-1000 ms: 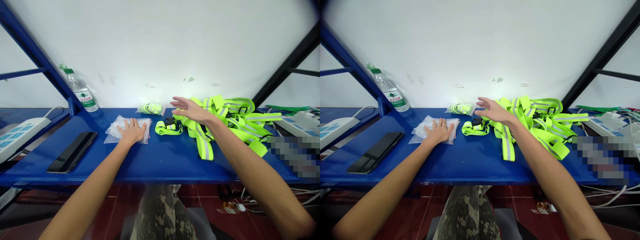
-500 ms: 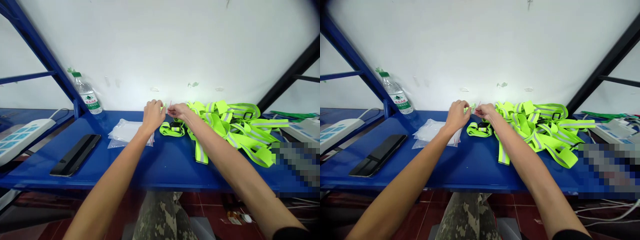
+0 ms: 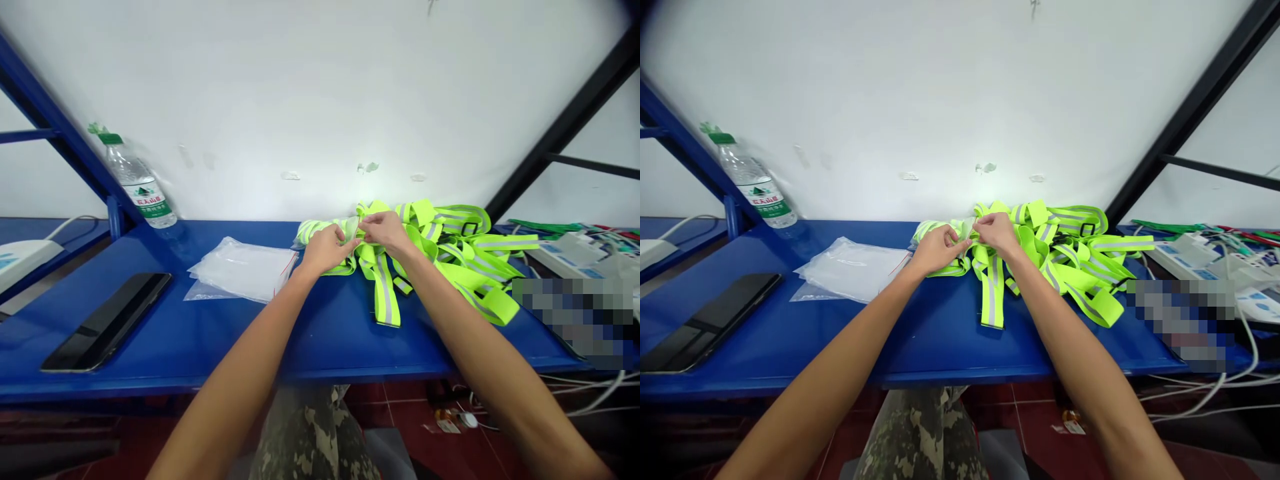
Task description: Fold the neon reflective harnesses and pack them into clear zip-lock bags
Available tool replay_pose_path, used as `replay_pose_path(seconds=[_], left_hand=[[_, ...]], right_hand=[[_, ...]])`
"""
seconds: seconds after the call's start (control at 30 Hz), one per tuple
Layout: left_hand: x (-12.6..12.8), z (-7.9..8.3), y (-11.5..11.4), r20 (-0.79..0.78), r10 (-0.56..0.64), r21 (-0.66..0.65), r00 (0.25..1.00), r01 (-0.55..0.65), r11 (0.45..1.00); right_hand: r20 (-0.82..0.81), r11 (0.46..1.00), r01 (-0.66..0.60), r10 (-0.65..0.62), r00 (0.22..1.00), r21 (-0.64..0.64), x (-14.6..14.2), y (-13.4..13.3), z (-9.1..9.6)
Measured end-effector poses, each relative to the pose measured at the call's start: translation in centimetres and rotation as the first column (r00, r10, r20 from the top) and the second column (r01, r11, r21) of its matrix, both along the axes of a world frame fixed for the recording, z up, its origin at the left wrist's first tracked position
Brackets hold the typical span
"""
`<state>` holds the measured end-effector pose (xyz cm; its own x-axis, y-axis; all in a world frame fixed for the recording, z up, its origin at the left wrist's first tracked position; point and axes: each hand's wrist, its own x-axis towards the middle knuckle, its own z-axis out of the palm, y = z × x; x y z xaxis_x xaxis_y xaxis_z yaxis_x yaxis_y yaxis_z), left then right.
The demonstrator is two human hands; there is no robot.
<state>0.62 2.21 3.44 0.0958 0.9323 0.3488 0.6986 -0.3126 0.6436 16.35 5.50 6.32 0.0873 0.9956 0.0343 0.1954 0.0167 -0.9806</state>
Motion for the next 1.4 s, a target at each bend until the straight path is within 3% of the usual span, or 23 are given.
replay_pose_path(seconds=[0.13,0.4,0.53,0.73,0.97,1.1,1.23,1.4], left_hand=[[0.4,-0.5,-0.3,-0.095,0.015,0.057,0.995,-0.01,0.998],[0.0,-0.5,0.0,-0.042,-0.138,0.011,0.99,0.138,0.99],[0.2,-0.3,-0.1,0.068,-0.107,-0.01,0.992,0.108,0.994],[0.6,0.1,-0.5,0.187,-0.065,0.1,0.98,0.047,0.994],[0.6,0.1,-0.6,0.502,-0.199,-0.09,0.842,0.279,0.956],[0.6,0.1,-0.5,0.603,-0.176,-0.085,0.778,0.282,0.956],[0.7,0.5,-0.7,0.658,-0.178,-0.091,0.732,0.313,0.946],[0.9,1.0,-0.9,0.707,-0.138,-0.065,0.694,0.258,0.964]], right_hand=[[-0.155,0.98,-0.179,0.164,0.974,-0.091,0.8,0.2,-1.0],[-0.069,0.983,-0.177,0.18,0.981,0.042,0.0,0.1,-2.0],[-0.171,0.984,-0.159,0.17,0.97,0.075,-0.5,-0.3,-2.1],[-0.335,0.979,-0.178,0.202,0.92,0.101,-0.7,-0.6,-1.9],[-0.313,0.972,-0.209,0.232,0.921,0.106,-0.5,-1.4,-1.3],[-0.31,0.966,-0.249,0.26,0.915,0.075,-0.2,-1.7,-1.2],[-0.347,0.947,-0.295,0.321,0.881,0.129,-0.1,-1.8,-1.4],[-0.352,0.923,-0.355,0.385,0.853,0.149,-0.4,-2.2,-1.7]])
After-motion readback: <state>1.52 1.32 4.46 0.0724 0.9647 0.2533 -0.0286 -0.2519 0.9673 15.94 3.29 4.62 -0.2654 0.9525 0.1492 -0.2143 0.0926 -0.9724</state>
